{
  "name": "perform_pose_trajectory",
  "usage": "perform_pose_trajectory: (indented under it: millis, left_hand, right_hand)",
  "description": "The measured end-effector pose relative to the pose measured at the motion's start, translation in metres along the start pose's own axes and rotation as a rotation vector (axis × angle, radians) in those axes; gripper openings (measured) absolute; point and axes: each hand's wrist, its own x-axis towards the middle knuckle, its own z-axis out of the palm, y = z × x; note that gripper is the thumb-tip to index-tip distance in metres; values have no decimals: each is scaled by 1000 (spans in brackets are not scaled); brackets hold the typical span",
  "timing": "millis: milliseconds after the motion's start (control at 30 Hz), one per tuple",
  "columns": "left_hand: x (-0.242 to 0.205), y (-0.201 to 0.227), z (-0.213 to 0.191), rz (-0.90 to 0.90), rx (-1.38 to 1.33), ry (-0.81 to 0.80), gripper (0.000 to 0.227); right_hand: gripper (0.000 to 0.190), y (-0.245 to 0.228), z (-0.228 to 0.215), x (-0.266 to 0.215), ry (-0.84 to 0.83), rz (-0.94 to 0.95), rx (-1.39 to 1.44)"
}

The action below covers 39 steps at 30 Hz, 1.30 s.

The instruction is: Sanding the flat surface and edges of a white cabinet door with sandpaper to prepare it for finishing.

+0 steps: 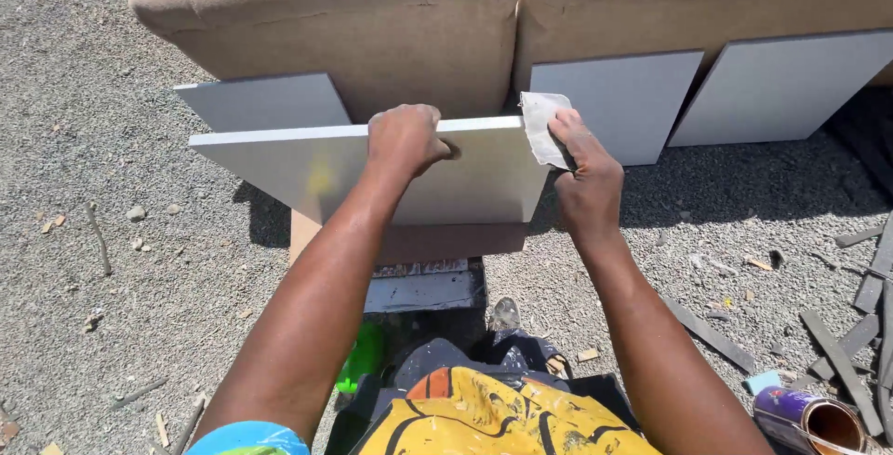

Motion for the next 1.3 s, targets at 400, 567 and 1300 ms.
perform_pose_trajectory:
  millis: [400, 567, 1300]
  left_hand:
    - [-13, -61, 23, 247, -143, 129, 23]
    - [10, -76, 25, 330, -110, 25, 25]
    - [-25, -153, 18, 249, -115, 125, 14]
  right_hand:
    - [62, 1, 13, 18, -106, -19, -211]
    - [65, -30, 19, 10, -81, 29, -242]
    - [69, -106, 164, -43, -350, -129, -691]
